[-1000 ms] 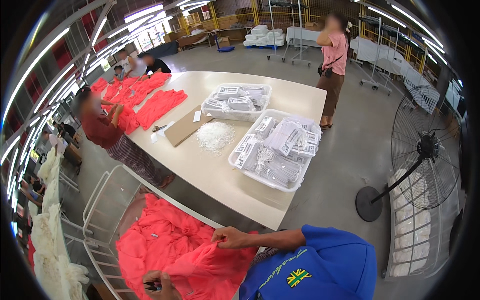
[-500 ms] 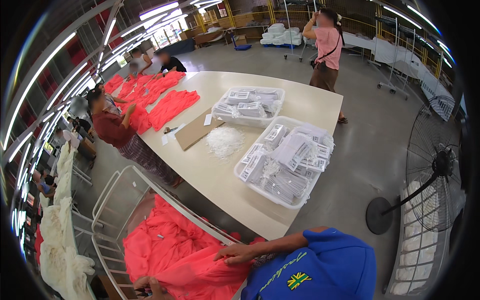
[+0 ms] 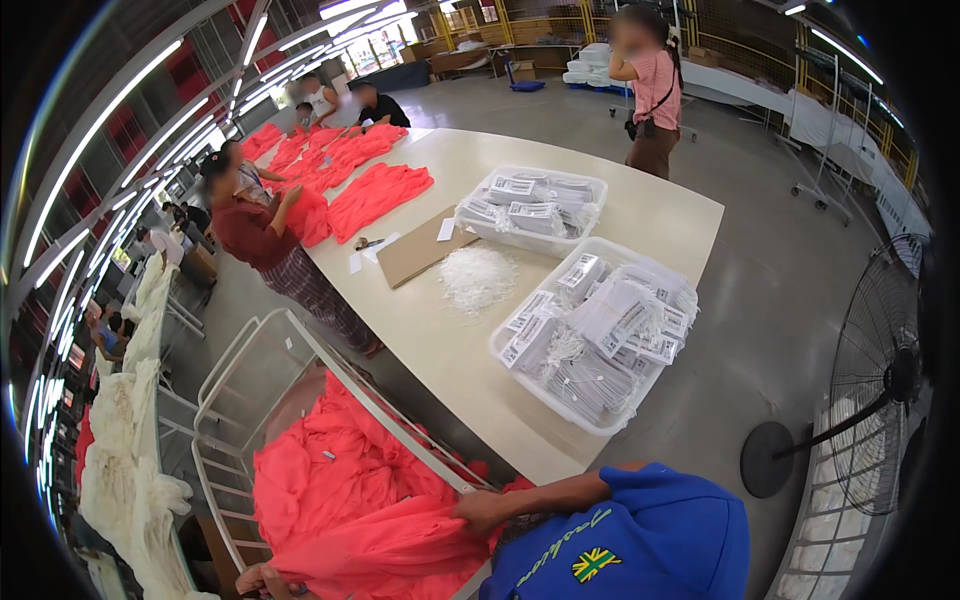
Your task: The person uses small scissors to trim loose threads from white and pink garments in a factory setting. They handle each item individually, snipping excess fabric and placing the finished pieces into a metal cart.
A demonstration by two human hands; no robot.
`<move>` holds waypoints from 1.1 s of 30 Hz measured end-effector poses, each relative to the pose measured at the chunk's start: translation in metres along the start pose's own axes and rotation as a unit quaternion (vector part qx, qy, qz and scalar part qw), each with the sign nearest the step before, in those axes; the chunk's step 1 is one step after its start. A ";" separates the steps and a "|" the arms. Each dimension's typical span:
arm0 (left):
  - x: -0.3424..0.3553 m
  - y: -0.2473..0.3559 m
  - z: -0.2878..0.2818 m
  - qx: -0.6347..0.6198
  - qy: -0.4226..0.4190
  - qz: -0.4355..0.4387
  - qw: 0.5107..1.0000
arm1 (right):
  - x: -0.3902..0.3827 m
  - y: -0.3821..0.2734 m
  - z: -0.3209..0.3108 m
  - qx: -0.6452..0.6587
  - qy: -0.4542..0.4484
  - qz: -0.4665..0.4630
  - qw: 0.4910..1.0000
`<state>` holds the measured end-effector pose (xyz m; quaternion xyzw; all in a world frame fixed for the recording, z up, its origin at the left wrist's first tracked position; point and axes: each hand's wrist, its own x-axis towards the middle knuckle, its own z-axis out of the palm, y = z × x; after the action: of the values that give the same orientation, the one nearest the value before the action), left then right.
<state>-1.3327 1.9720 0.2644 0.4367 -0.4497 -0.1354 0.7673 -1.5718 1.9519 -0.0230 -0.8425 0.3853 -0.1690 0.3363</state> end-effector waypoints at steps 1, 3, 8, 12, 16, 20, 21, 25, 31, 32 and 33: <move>0.000 0.006 0.002 0.000 0.015 -0.003 1.000 | -0.001 -0.001 -0.002 0.002 0.005 0.005 1.000; 0.001 0.010 -0.001 0.027 0.032 -0.006 0.999 | 0.002 -0.001 -0.009 0.110 0.015 -0.021 0.994; -0.005 -0.032 -0.032 0.111 0.027 -0.061 0.992 | 0.014 -0.023 -0.043 0.342 -0.068 0.012 0.937; -0.023 -0.077 -0.053 0.141 -0.002 -0.154 0.978 | 0.012 -0.060 -0.077 0.522 -0.159 0.072 0.835; -0.035 -0.118 -0.051 0.134 -0.001 -0.202 0.970 | 0.019 -0.079 -0.105 0.611 -0.177 0.077 0.768; -0.048 -0.131 -0.062 0.169 -0.011 -0.196 0.966 | 0.032 -0.096 -0.137 0.603 -0.212 0.092 0.764; -0.057 -0.122 -0.052 0.159 -0.015 -0.200 0.967 | 0.032 -0.105 -0.146 0.537 -0.186 0.135 0.812; -0.089 -0.091 -0.019 -0.058 -0.163 -0.278 0.945 | 0.047 -0.064 -0.090 0.475 -0.162 0.026 0.865; -0.113 -0.083 -0.003 -0.146 -0.250 -0.422 0.859 | 0.028 -0.082 -0.103 0.354 -0.201 -0.092 0.909; -0.115 -0.084 -0.006 -0.125 -0.261 -0.420 0.860 | 0.024 -0.090 -0.115 0.344 -0.198 -0.094 0.913; -0.117 -0.088 -0.010 -0.104 -0.272 -0.418 0.861 | 0.022 -0.093 -0.124 0.335 -0.195 -0.097 0.917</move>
<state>-1.3738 1.9964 0.1252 0.4475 -0.3991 -0.6027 0.5266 -1.5749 1.9257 0.1311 -0.7302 0.1497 -0.1518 0.6492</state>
